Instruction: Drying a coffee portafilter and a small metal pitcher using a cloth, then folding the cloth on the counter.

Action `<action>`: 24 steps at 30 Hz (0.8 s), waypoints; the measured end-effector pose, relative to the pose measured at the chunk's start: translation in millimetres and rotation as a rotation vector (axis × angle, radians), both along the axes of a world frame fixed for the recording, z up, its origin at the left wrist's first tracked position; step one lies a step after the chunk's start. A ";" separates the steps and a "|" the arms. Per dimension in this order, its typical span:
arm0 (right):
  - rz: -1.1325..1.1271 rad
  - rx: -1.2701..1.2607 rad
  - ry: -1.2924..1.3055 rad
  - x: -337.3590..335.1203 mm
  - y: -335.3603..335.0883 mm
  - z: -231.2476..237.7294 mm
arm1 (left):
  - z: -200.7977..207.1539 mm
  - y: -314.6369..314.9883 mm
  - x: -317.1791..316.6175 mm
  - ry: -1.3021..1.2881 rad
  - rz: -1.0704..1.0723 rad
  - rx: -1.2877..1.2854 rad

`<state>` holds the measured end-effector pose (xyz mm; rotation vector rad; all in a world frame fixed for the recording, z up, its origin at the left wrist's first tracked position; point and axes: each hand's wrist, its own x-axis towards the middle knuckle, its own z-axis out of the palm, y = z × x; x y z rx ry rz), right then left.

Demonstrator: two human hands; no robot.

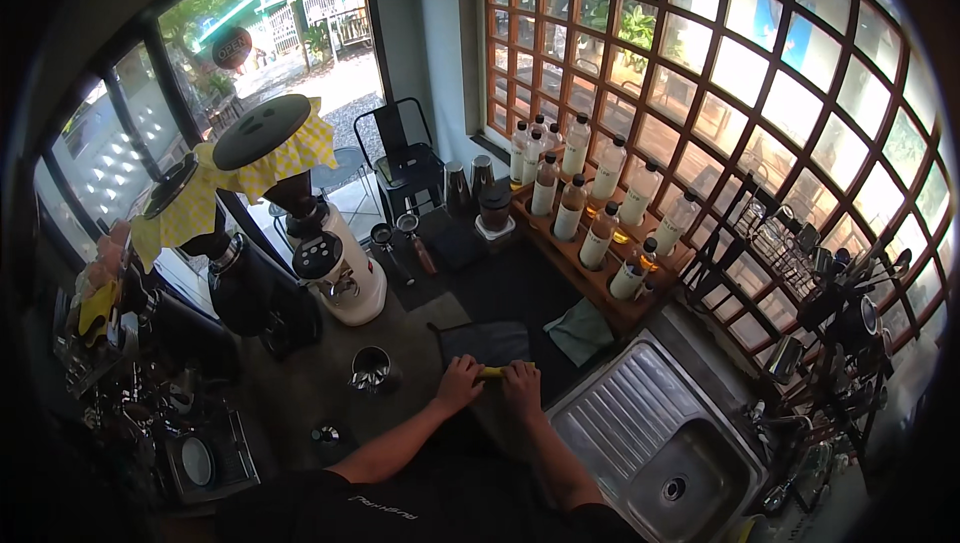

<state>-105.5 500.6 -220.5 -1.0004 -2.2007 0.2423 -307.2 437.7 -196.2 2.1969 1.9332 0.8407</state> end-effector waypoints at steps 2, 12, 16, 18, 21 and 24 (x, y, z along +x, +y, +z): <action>-0.035 -0.001 -0.022 -3.3 0.1 -3.1 | -4.4 3.6 -1.4 0.041 -0.003 -0.010; -0.071 -0.022 -0.089 -7.3 -11.6 7.1 | -12.1 -4.8 -11.7 -0.171 -0.017 -0.021; -0.057 -0.079 -0.146 -5.7 -29.4 12.1 | -0.9 -16.4 -26.6 -0.389 -0.076 -0.106; -0.054 -0.111 -0.184 -3.3 -32.4 13.5 | -2.8 -16.3 -32.3 -0.427 -0.087 -0.171; -0.032 -0.137 -0.198 -2.9 -35.9 16.1 | -14.5 -15.1 -35.5 -0.476 -0.100 -0.219; -0.043 -0.086 -0.125 -11.7 -42.1 25.1 | -34.5 -15.1 -34.7 -0.435 -0.060 -0.138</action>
